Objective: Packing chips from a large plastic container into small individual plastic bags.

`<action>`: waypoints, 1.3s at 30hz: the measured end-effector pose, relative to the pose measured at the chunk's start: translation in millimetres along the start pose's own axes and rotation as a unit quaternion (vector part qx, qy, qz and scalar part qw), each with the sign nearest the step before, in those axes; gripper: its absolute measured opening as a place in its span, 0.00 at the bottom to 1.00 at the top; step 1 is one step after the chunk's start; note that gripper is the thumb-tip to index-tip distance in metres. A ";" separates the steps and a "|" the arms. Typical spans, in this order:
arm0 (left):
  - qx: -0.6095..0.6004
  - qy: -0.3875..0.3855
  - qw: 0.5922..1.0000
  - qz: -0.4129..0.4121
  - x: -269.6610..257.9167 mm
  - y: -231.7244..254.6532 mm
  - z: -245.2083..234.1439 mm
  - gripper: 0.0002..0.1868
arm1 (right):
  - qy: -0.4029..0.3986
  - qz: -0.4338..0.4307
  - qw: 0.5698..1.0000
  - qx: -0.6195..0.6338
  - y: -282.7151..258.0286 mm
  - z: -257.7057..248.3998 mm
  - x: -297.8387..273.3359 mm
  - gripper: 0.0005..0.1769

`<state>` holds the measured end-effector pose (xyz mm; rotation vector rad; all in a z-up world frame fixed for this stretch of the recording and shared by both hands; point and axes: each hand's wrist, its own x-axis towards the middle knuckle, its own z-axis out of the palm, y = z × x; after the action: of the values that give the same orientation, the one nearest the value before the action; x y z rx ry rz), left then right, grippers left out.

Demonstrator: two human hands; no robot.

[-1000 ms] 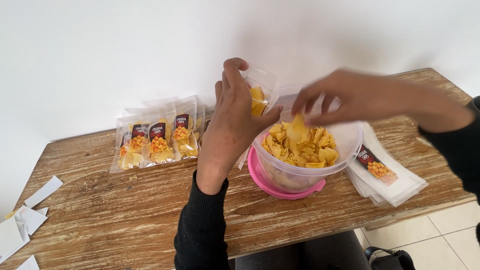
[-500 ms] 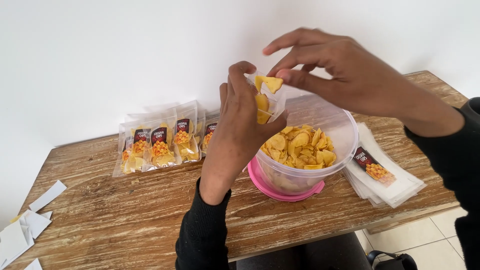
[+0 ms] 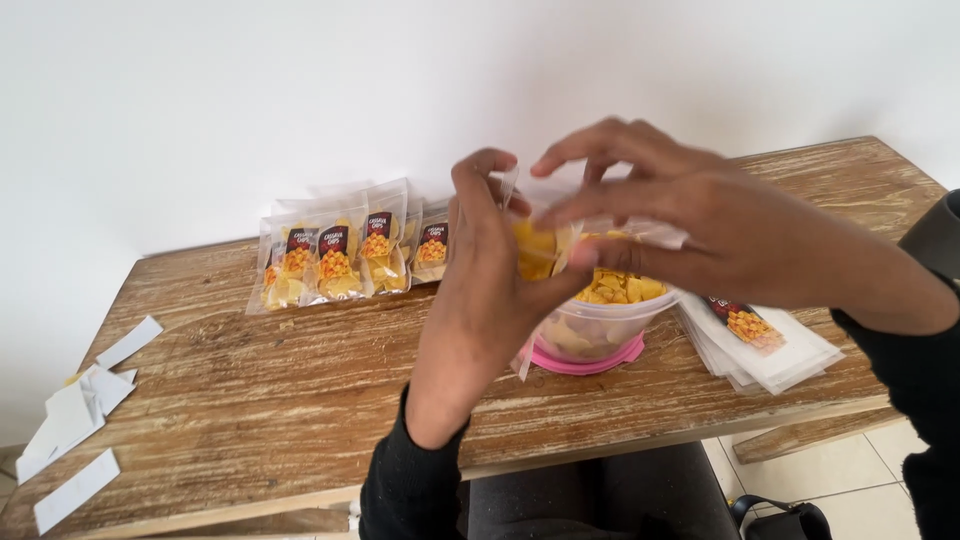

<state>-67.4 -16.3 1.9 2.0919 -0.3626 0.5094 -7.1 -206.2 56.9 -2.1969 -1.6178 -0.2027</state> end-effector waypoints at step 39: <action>0.092 0.036 0.994 0.052 -136.9 -51.4 0.4 0.01 | -0.051 0.024 0.984 0.170 -18.8 129.0 -32.3 0.17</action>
<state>-163.9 18.8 -102.3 2.2323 -0.3980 0.7015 -50.4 -178.3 -67.1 -2.0067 -1.5196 0.1905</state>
